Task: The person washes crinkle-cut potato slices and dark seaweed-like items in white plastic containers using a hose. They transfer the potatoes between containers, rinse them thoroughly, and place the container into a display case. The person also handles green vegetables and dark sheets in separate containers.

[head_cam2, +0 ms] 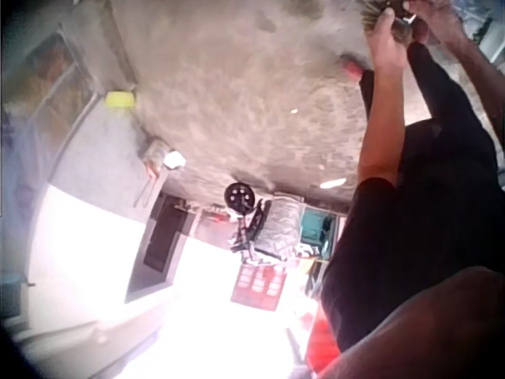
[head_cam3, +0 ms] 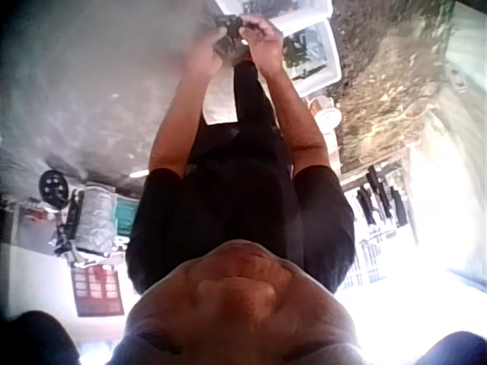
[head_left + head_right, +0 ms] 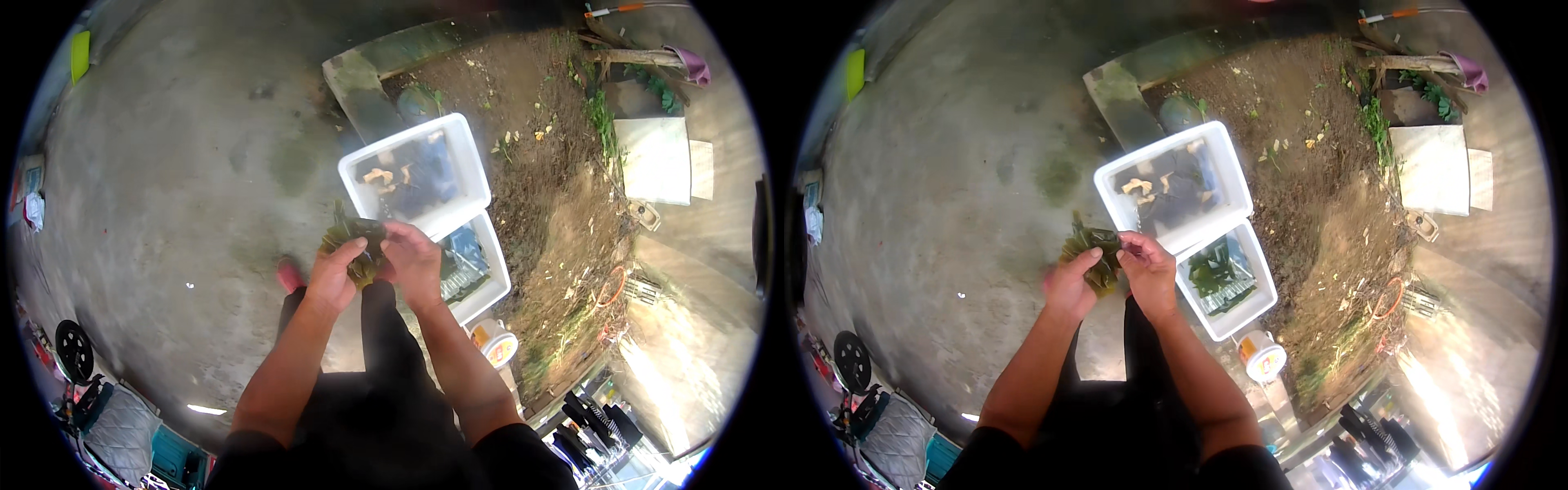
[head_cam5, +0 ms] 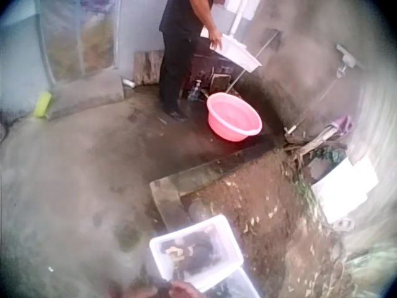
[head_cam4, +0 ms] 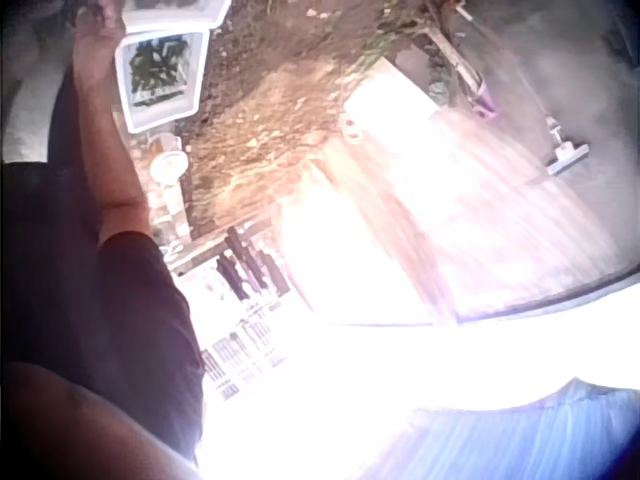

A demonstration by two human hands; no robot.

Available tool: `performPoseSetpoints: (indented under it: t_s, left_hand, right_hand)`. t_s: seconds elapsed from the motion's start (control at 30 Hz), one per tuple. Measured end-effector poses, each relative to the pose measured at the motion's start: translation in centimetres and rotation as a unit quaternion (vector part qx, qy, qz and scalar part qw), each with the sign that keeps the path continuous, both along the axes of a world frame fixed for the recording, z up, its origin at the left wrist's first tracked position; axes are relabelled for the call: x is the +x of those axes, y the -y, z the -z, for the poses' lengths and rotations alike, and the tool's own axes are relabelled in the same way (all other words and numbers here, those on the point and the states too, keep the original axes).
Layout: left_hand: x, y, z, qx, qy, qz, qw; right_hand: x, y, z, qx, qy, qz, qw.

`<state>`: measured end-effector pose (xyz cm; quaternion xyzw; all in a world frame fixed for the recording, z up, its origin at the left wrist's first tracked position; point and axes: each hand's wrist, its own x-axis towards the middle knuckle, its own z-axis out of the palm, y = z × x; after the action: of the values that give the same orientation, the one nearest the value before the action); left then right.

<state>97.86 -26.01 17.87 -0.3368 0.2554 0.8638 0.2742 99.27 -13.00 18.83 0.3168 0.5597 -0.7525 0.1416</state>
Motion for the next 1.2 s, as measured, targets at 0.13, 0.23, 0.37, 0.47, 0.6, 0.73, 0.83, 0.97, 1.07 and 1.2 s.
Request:
performPoseSetpoints:
  t_s: [0.13, 0.23, 0.37, 0.47, 0.6, 0.73, 0.83, 0.97, 1.07, 1.2]
  left_hand:
    - [0.3, 5.4, -1.2, -0.023, 0.010, -0.021, 0.999]
    - [-0.3, 9.8, -2.4, -0.017, 0.010, -0.025, 0.999]
    - [-1.3, 16.7, -4.1, 0.048, -0.007, -0.036, 0.998]
    - [-2.1, 22.4, -6.0, 0.143, -0.033, -0.108, 0.983]
    - [-4.3, 29.7, -9.0, 0.171, -0.080, -0.200, 0.961]
    - [-5.9, 37.9, -11.4, 0.148, -0.107, -0.291, 0.939]
    - [-6.9, 43.8, -12.8, 0.105, -0.121, -0.358, 0.920]
    - [-8.5, 51.9, -13.7, 0.033, -0.110, -0.446, 0.887]
    - [-8.7, 58.9, -13.9, -0.033, -0.098, -0.494, 0.863]
    - [-6.2, 68.5, -12.2, -0.098, -0.105, -0.574, 0.807]
  right_hand:
    - [-0.1, 6.2, -1.6, 0.113, -0.086, -0.041, 0.989]
    - [-1.0, 10.9, -4.6, 0.211, -0.179, -0.139, 0.951]
    - [-2.3, 16.6, -8.1, 0.220, -0.257, -0.206, 0.918]
    - [-3.2, 20.3, -8.5, 0.129, -0.215, -0.152, 0.956]
    - [-5.7, 22.1, -9.9, 0.090, -0.089, -0.119, 0.985]
    - [-7.7, 22.5, -9.1, 0.139, -0.026, -0.120, 0.983]
    - [-9.2, 21.7, -7.5, 0.127, 0.050, -0.109, 0.985]
    - [-12.0, 21.8, -6.1, 0.126, 0.076, -0.137, 0.980]
    - [-14.9, 23.0, -4.7, 0.230, 0.109, -0.226, 0.940]
    - [-21.2, 24.5, -2.9, 0.234, 0.078, -0.247, 0.937]
